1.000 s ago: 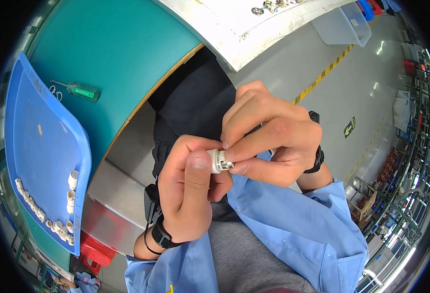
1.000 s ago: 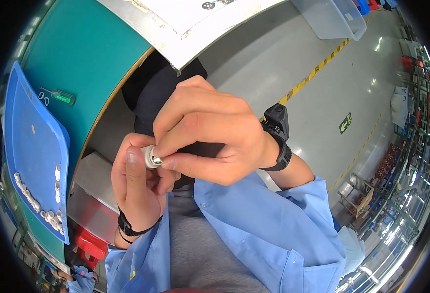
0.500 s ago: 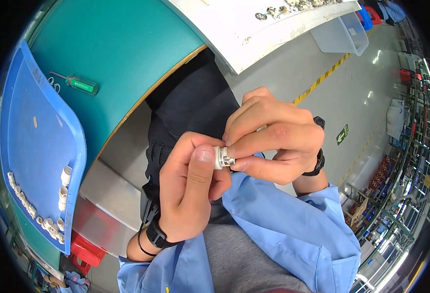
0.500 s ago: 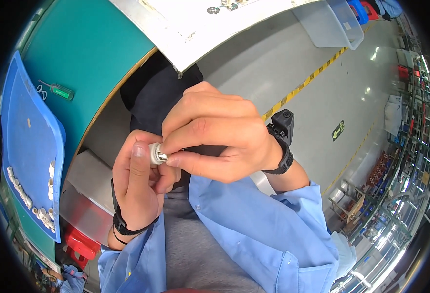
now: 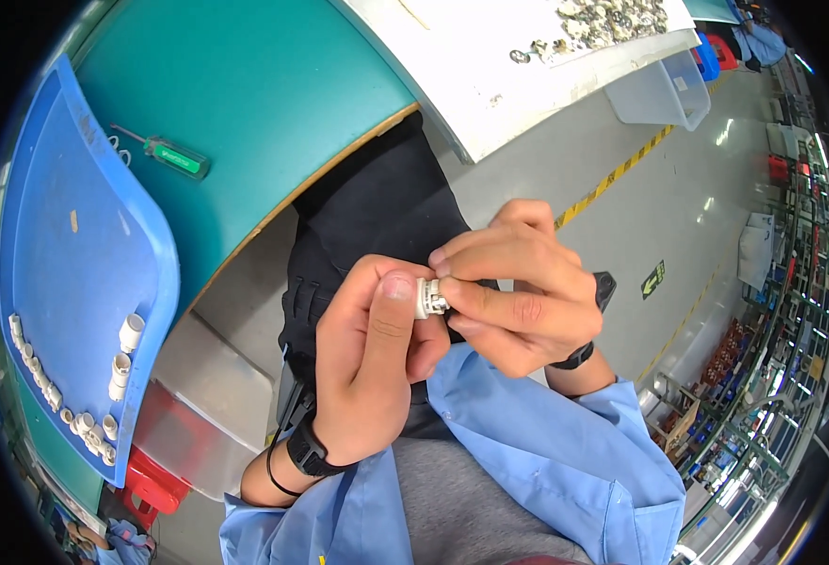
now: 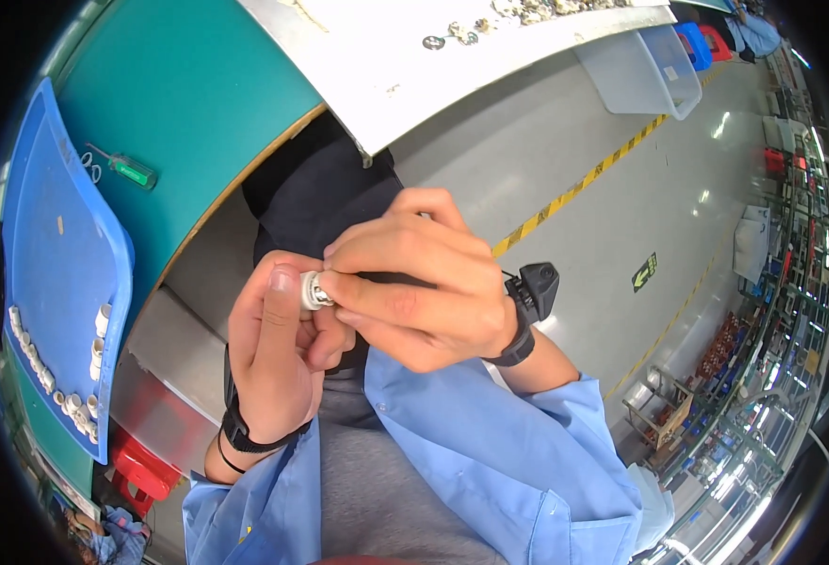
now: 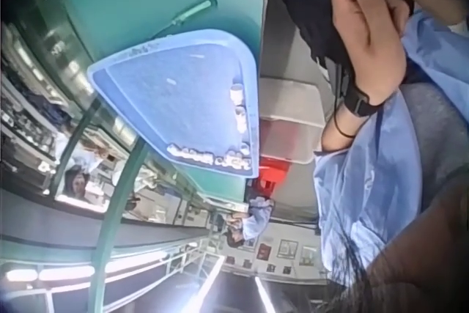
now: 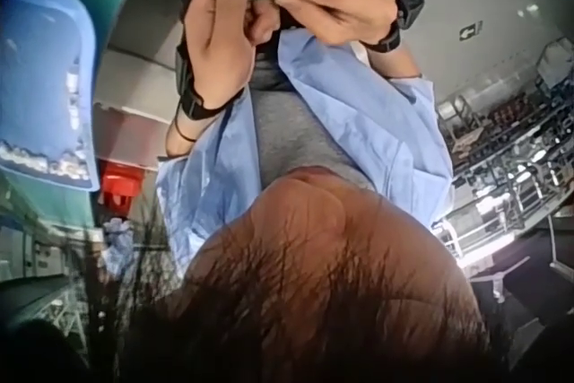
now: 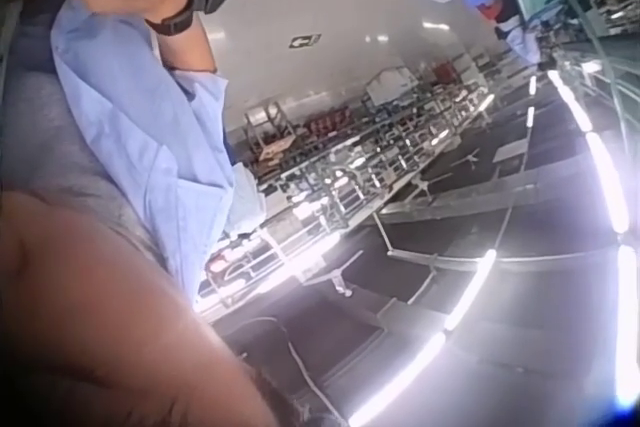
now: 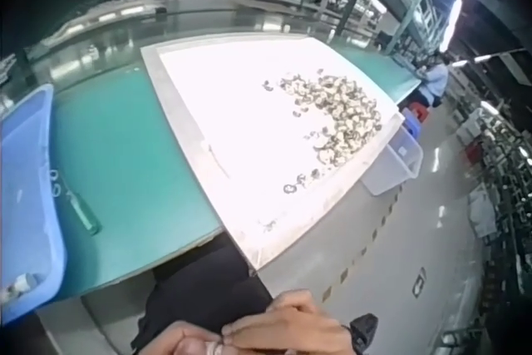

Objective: The person picks up a white plastic component and a metal contact by hand, fits the metal piece into the plastic housing, and places the assembled unit onto a blue tray. This process is repeated for several more components.

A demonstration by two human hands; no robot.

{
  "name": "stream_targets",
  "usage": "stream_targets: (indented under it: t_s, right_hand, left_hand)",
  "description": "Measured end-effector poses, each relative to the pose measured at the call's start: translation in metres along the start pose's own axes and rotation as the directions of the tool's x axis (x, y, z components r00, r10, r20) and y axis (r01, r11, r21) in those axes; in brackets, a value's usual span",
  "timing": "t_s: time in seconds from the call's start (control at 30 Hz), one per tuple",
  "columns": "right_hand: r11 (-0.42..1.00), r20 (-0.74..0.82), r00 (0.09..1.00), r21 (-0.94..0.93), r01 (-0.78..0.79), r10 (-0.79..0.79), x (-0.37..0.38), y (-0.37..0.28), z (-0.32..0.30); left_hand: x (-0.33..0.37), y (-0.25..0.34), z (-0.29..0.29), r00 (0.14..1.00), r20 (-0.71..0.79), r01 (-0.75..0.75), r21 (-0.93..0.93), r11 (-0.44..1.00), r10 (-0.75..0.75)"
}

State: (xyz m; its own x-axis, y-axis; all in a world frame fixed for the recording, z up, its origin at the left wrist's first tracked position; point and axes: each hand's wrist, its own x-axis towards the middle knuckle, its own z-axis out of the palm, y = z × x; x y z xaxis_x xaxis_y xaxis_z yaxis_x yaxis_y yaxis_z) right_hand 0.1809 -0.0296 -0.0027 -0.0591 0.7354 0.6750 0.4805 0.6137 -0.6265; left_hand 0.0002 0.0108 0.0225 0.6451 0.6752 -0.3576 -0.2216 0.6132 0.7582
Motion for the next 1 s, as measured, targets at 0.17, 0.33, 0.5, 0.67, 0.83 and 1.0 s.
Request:
stream_targets:
  t_s: [0.17,0.33,0.5,0.67,0.83,1.0]
  right_hand:
    - [0.98,-0.052,0.998,-0.191,-0.055,0.046,0.001,-0.009,0.019]
    - [0.921,-0.086,0.989,-0.361,-0.143,0.12,0.008,-0.006,0.056]
    - [0.93,-0.117,0.986,-0.337,-0.148,0.115,0.012,0.005,0.074]
    - [0.959,-0.073,0.996,-0.273,-0.072,0.054,0.016,0.004,0.072]
    - [0.975,-0.106,0.994,-0.222,-0.021,-0.003,0.014,0.006,0.07]
    - [0.993,-0.049,0.998,-0.116,-0.034,0.029,0.013,0.013,0.064]
  left_hand:
    - [0.004,-0.007,-0.004,0.995,-0.088,0.029,-0.131,0.991,-0.041]
    - [0.002,-0.001,-0.007,0.953,-0.304,-0.055,-0.211,0.976,-0.012]
    - [-0.009,-0.005,-0.021,0.954,-0.283,-0.086,0.057,0.995,0.099]
    - [-0.022,-0.002,-0.026,0.967,-0.221,-0.084,0.187,0.979,0.125]
    - [-0.025,-0.01,-0.019,0.94,-0.233,-0.173,0.307,0.936,0.25]
    - [-0.019,-0.003,-0.025,0.971,-0.158,-0.132,0.272,0.953,0.18]
